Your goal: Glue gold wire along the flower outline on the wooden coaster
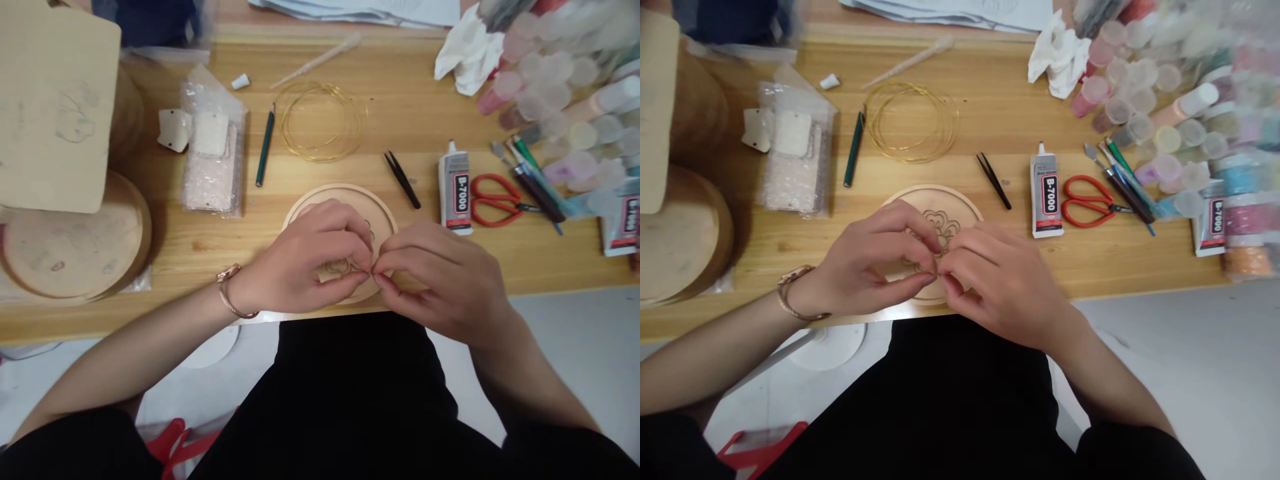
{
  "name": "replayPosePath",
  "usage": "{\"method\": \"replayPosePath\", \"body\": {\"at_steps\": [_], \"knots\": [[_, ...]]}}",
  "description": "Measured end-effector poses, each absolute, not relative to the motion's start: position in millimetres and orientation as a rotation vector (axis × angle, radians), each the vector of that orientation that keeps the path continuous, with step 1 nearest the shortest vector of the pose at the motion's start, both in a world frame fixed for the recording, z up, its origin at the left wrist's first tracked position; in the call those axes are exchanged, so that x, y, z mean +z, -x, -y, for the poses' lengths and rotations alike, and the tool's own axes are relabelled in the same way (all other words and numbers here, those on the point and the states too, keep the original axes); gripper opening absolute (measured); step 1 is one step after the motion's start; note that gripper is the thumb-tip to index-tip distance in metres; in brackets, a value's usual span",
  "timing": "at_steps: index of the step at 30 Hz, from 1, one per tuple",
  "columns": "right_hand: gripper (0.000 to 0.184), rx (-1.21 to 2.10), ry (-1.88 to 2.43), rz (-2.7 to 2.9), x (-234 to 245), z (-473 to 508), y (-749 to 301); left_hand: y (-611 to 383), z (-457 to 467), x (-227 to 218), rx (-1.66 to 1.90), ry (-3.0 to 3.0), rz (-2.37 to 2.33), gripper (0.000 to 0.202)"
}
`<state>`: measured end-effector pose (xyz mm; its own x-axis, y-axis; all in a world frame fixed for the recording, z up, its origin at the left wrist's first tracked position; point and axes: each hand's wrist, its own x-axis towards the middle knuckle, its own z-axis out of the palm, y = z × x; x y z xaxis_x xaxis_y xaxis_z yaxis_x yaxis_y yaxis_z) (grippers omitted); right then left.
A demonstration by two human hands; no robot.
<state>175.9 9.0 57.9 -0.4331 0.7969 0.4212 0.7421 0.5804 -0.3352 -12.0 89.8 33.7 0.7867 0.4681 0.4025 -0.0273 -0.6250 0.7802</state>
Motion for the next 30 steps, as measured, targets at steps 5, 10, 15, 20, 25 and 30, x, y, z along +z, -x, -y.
{"method": "replayPosePath", "body": {"at_steps": [5,10,15,20,25,30], "knots": [[0.007,0.306,1.251,2.225,61,5,-175,12,-86,39,0.747,-2.129,-0.209,0.007],[0.006,0.578,1.222,2.2,69,28,-177,12,-73,56,0.597,-2.066,-0.105,0.012],[0.007,0.67,1.193,2.139,68,44,-180,15,-49,63,0.534,-2.138,-0.193,0.011],[0.007,0.776,1.171,2.024,58,43,-185,19,-21,50,0.785,-2.129,-0.447,0.009],[0.007,0.846,1.161,1.94,49,36,-195,9,4,34,0.928,-2.301,-0.871,0.015],[0.003,0.348,1.365,2.043,33,13,-214,-9,15,13,0.912,-2.515,-1.274,0.044]]}}
